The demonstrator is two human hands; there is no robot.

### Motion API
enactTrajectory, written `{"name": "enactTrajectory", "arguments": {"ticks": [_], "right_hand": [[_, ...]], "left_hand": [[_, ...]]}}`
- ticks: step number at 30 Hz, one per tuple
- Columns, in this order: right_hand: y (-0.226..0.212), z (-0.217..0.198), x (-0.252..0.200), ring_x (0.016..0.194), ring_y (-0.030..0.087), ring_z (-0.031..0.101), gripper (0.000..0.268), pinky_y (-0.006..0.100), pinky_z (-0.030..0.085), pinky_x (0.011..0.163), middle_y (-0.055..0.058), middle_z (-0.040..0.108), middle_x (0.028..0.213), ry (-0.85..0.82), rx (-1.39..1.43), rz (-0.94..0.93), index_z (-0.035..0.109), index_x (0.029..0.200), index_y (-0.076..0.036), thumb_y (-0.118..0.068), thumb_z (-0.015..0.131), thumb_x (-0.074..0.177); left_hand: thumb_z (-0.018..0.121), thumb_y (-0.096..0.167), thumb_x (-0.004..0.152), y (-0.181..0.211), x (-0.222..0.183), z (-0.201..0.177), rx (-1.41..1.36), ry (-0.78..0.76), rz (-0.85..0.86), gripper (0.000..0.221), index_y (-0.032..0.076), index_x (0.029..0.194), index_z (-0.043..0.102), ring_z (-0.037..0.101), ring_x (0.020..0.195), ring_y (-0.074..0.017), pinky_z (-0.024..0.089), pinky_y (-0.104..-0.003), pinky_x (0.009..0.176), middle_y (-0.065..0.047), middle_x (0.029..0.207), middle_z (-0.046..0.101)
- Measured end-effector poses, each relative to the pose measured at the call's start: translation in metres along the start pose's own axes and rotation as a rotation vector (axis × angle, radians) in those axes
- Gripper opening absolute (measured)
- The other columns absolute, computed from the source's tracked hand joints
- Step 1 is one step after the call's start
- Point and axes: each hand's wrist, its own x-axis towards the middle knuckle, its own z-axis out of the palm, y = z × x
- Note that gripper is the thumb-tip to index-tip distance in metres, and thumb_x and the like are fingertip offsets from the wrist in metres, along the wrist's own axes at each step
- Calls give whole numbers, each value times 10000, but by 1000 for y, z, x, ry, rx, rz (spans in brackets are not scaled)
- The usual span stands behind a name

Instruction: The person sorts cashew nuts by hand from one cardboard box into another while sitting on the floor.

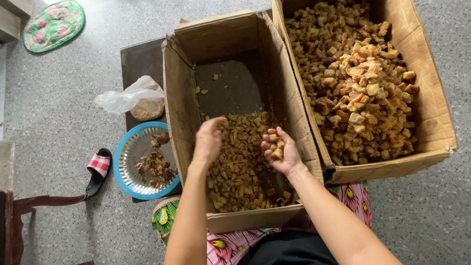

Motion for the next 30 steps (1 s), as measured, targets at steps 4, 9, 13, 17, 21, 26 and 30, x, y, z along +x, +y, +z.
{"name": "enactTrajectory", "arguments": {"ticks": [4,9,13,17,21,26,30], "right_hand": [[2,-8,3,771,189,656,267,273,543,557,33,648,859,34,30,-20,692,1082,-145,-401,662,1011],[4,-1,-5,891,227,692,315,342,623,704,65,700,971,-38,12,-14,706,1178,-144,-412,648,1025],[3,10,-13,1082,278,698,342,426,628,908,94,728,1149,-73,-7,-25,697,1192,-136,-423,610,1028],[5,20,-16,1127,295,689,357,461,610,965,103,708,1201,-59,-24,-11,684,1198,-137,-436,586,1030],[8,26,-19,1119,296,682,394,482,602,964,113,700,1211,-55,-88,44,677,1211,-136,-462,570,1018],[12,24,-20,1127,250,676,404,453,602,957,111,696,1224,-125,-127,96,661,1254,-109,-441,573,1043],[12,16,-20,1095,210,693,301,402,618,927,74,692,1204,-43,-211,93,646,1259,-133,-321,607,1028]], "left_hand": [[463,-70,953,-90,9,10,298,-28,-307,493,111,1389,606,564,1309,-371,480,-460,1115,-207,1410,579],[539,-35,887,-166,-3,63,559,-110,-150,542,164,1386,606,479,1340,-466,457,-519,1031,-202,1529,456],[633,139,972,-162,-12,64,476,-79,-157,397,157,1368,635,593,1240,-395,552,-473,1005,-206,1435,532],[624,279,1031,-108,-10,37,-237,-208,-517,460,94,1440,528,743,1047,-230,597,-363,918,-91,1271,705],[596,305,1040,-45,-27,36,-837,-353,-339,455,3,1379,589,698,974,-166,613,-326,854,-97,1161,718],[646,202,1000,3,-36,46,-785,-396,-238,410,25,1365,589,659,986,-116,553,-286,796,-62,1215,709],[656,100,969,16,-40,56,-507,-161,-188,308,32,1270,674,699,1039,-114,574,-265,904,-82,1162,743]]}}
